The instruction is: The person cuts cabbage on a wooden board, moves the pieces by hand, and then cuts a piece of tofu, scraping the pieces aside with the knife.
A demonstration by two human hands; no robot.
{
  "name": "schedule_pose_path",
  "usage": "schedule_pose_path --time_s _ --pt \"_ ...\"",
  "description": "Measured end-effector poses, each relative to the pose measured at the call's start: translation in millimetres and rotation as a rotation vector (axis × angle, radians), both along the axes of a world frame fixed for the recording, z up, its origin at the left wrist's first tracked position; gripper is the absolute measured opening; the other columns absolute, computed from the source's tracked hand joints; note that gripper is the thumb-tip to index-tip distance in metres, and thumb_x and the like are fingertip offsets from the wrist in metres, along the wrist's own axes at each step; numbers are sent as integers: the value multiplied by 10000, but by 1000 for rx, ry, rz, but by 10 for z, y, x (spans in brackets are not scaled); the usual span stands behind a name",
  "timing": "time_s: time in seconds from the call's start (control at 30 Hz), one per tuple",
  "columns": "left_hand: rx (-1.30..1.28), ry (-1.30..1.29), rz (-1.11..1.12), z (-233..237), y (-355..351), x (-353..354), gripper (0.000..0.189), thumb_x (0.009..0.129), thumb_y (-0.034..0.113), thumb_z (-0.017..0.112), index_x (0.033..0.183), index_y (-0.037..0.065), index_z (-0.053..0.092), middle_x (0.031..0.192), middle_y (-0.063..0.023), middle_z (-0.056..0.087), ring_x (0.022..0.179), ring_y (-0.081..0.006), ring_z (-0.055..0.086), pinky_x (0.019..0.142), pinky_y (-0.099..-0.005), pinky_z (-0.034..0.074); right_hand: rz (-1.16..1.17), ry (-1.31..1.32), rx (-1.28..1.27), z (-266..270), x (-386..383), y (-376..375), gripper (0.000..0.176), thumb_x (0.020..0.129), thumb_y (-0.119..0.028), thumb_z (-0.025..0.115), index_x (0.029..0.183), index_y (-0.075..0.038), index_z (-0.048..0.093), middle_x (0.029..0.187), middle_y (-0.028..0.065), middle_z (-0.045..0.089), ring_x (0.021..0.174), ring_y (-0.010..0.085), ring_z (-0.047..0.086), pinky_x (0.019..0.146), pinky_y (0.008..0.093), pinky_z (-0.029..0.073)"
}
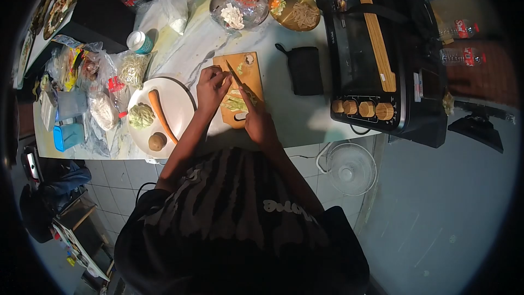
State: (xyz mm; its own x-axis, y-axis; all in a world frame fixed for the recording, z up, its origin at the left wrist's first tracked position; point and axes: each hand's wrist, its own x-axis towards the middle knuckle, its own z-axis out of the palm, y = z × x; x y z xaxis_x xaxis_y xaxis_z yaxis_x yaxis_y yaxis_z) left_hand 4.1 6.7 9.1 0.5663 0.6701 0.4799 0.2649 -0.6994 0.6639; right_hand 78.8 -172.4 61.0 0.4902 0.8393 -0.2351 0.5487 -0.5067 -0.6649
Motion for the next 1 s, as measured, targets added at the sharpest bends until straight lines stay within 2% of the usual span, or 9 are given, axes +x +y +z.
schedule_pose_path --time_s 0.07,0.3,0.37,0.6,0.7,0.77,0.9,0.97,1.0 --pt "-2 7 5 1 2 7 94 807 133 792 889 90 776 918 -43 632 925 -227 614 734 -360 531 18 -68 62 -20 9 -3 863 848 79 489 1602 -271 258 1419 248 516 1119 464 603 867 500 531" --pt "28 51 40 8 7 35 107 786 149 804 871 95 767 889 -31 642 913 -228 612 723 -357 533 4 -127 -246 -2 -22 73 869 864 59 528 1599 -320 261 1338 263 550 952 465 652 794 499 552" --pt "35 46 41 8 12 44 113 782 156 804 872 97 768 882 -29 641 914 -229 611 719 -355 532 -14 -240 -1 -131 -87 -16 861 868 50 541 1597 -319 269 1279 267 565 882 459 664 759 501 558" --pt "72 110 49 7 35 36 118 774 185 793 875 126 782 887 -18 635 913 -220 604 688 -352 534 -4 -253 -165 -32 -71 47 845 876 48 536 1594 -314 279 1219 251 600 907 455 667 766 503 559" --pt "63 78 59 19 20 42 113 777 181 793 881 135 788 880 -14 625 903 -214 601 674 -356 535 -33 -161 -113 39 -16 48 848 880 40 538 1582 -369 294 1225 225 613 1004 421 666 821 499 562" --pt "60 57 56 11 20 48 117 781 178 794 887 131 789 866 -12 616 893 -213 599 670 -356 533 47 -100 94 35 81 59 825 881 61 498 1591 -298 283 1291 256 591 971 462 656 812 509 549" --pt "66 44 36 7 24 68 123 779 169 801 890 119 790 854 -14 614 884 -216 598 682 -355 532 29 19 -63 85 188 150 832 869 77 483 1588 -294 290 1317 247 589 994 467 648 839 505 540" --pt "80 42 54 19 17 55 127 775 167 804 889 116 788 855 -19 617 882 -221 598 691 -358 533 72 -40 232 9 192 59 847 847 94 495 1584 -276 305 1301 235 605 998 472 641 840 497 537" --pt "71 37 48 14 13 53 121 772 168 806 876 110 784 863 -27 623 885 -226 600 700 -361 533 57 -37 236 -11 157 89 847 847 94 495 1584 -276 305 1301 235 605 998 472 641 840 497 537"
